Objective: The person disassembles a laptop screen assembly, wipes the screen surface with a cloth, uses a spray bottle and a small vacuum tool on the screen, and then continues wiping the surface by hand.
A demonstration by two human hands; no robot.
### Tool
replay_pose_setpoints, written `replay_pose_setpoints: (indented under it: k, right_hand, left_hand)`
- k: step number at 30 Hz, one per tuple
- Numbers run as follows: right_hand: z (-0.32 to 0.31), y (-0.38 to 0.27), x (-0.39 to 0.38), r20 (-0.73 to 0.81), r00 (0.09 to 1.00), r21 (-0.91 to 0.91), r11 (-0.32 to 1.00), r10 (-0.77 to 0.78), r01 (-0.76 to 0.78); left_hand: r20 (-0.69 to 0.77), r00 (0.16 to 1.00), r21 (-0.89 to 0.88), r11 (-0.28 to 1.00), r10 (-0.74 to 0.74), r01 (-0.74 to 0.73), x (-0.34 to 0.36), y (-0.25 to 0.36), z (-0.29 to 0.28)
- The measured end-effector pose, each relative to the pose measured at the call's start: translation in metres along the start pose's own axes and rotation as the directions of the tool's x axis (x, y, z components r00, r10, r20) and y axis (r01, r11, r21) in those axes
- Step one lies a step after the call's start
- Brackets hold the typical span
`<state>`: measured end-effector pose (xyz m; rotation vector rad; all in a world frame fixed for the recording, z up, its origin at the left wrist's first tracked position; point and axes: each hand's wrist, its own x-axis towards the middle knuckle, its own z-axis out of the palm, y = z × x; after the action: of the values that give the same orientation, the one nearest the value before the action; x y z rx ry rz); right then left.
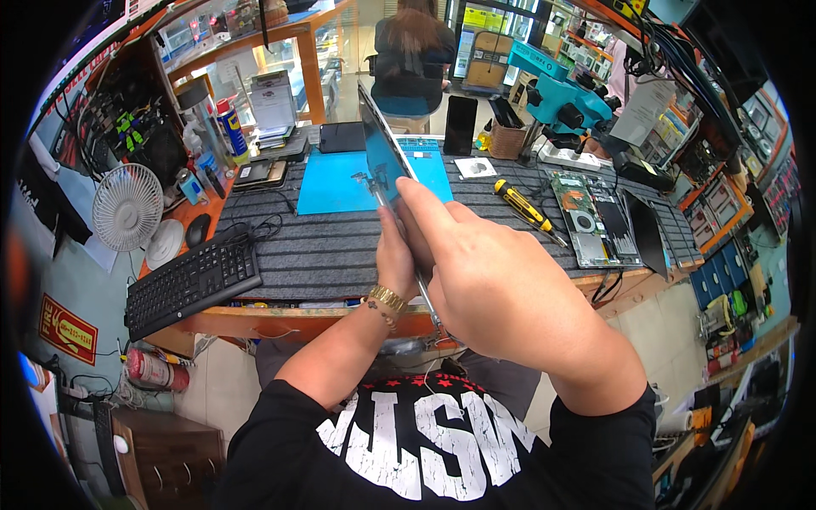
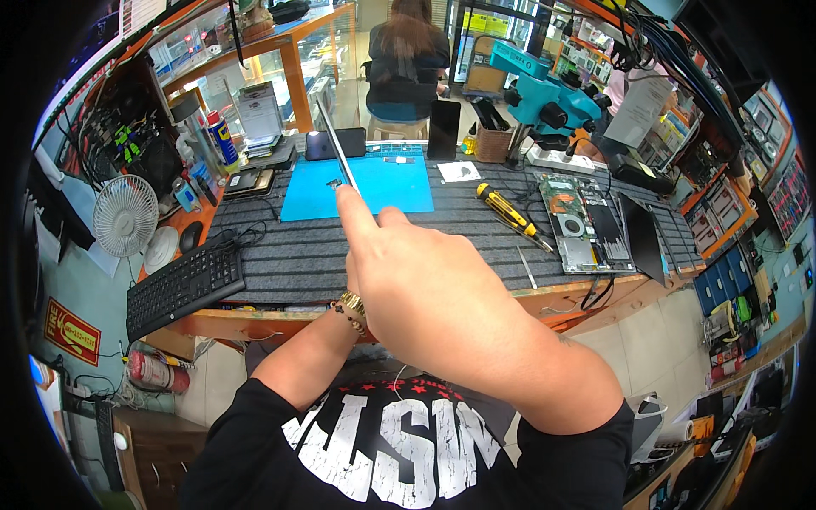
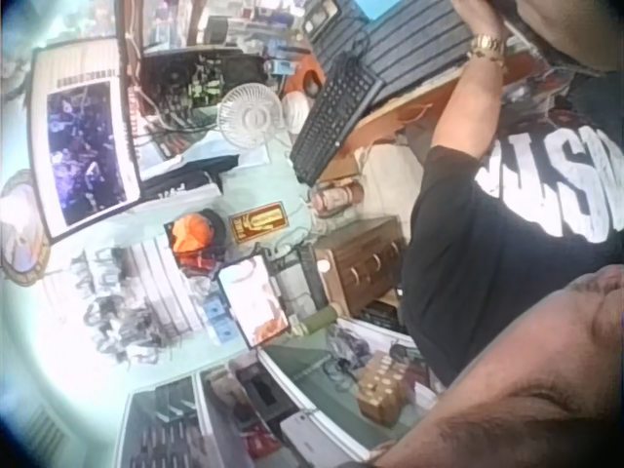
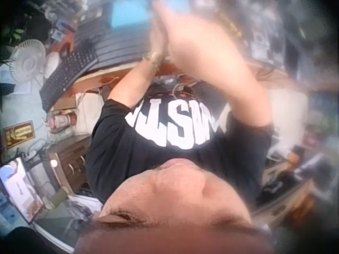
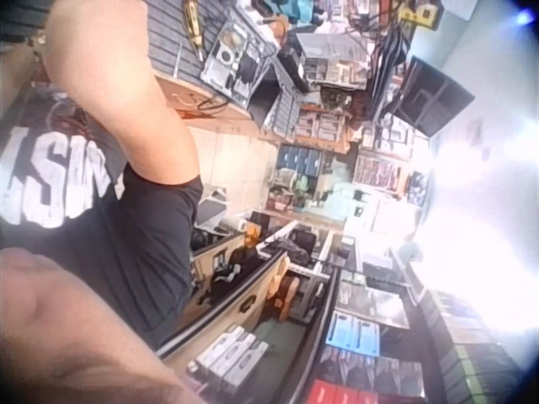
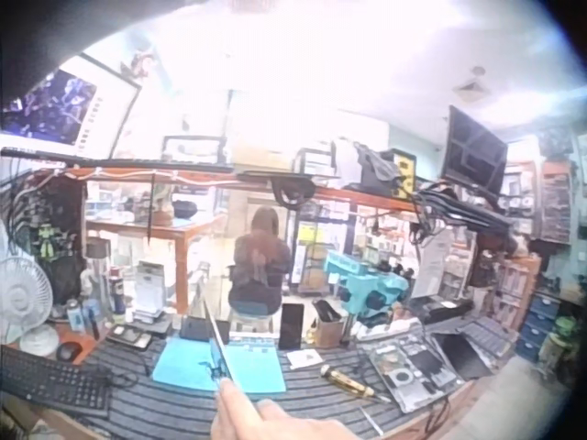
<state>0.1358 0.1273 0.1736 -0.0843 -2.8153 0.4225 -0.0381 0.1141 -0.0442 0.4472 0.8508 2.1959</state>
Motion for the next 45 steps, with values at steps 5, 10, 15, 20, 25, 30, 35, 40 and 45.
replay_pose_setpoints:
  k: [5, 10, 15, 20, 25, 30, 35, 40, 45]
  right_hand:
    - [0.007, 0.002, 0.004, -0.069, 0.995, 0.004, 0.997, -0.074, 0.074]
    - [0.011, -0.012, 0.007, -0.020, 1.000, -0.032, 0.999, -0.020, 0.019]
    - [0.014, -0.011, 0.012, -0.048, 0.999, -0.058, 0.998, -0.006, 0.003]
    - [0.008, -0.002, 0.014, -0.073, 0.995, 0.005, 0.998, 0.068, -0.068]
    - [0.010, 0.049, 0.011, -0.108, 0.987, 0.144, 0.985, 0.115, -0.099]
    - [0.041, 0.124, -0.009, -0.041, 0.920, 0.368, 0.862, 0.390, -0.349]
    - [0.124, 0.189, -0.047, 0.195, 0.781, 0.875, 0.254, 0.594, -0.412]
    - [0.157, 0.192, -0.062, 0.262, 0.749, 0.914, 0.092, 0.609, -0.394]
    - [0.140, 0.185, -0.059, 0.333, 0.685, 0.813, 0.171, 0.648, -0.556]
  left_hand:
    - [-0.030, 0.994, -0.118, 0.988, -0.101, 0.097, -0.006, 0.012, 0.012]
    - [0.035, 0.991, -0.139, 0.981, -0.131, 0.135, -0.006, 0.007, 0.017]
    - [0.029, 0.992, -0.120, 0.985, -0.123, 0.125, -0.004, 0.005, 0.013]
    - [-0.126, 0.992, -0.019, 1.000, -0.023, 0.021, 0.007, -0.005, -0.012]
    - [-0.231, 0.973, 0.130, 0.991, -0.006, 0.037, 0.014, -0.001, -0.036]
    - [-0.287, 0.949, 0.217, 0.956, -0.130, 0.197, 0.011, 0.021, -0.047]
    - [-0.242, 0.968, 0.547, 0.834, 0.072, 0.075, 0.032, 0.009, -0.106]
    - [-0.128, 0.992, 0.933, 0.338, -0.005, 0.122, 0.023, 0.038, -0.100]
    - [-0.189, 0.974, 0.974, 0.105, -0.128, 0.203, 0.011, 0.066, -0.060]
